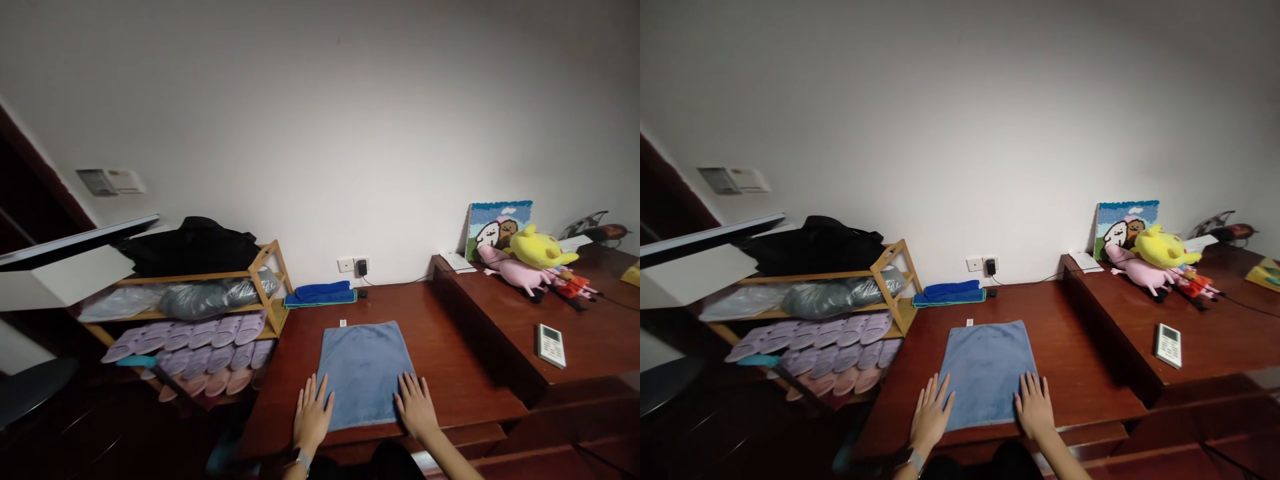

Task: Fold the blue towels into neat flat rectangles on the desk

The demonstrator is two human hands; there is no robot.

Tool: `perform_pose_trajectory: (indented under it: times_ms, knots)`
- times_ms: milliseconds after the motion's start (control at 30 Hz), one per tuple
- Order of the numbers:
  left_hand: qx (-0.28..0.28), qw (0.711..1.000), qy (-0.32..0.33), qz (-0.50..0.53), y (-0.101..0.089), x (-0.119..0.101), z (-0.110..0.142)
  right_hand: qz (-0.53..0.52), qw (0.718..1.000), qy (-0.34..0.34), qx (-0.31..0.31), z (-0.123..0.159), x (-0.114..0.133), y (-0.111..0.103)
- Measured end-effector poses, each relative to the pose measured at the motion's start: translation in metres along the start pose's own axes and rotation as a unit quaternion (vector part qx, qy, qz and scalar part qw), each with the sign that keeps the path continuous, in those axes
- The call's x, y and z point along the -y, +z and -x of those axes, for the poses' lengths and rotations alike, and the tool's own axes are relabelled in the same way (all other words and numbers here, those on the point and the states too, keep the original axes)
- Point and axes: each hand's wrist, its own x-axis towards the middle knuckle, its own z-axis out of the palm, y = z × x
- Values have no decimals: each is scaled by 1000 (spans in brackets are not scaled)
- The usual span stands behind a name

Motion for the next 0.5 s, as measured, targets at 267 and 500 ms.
perform_pose_trajectory:
  times_ms: [267, 500]
  knots:
    - [-20, 1000, 10, -13, 5, 2, 3, 3, 999, 30, 25, -45, 11, -14]
    - [-111, 987, 114, 26, -21, -48, -13, 25, 999, 33, 32, -41, 6, -1]
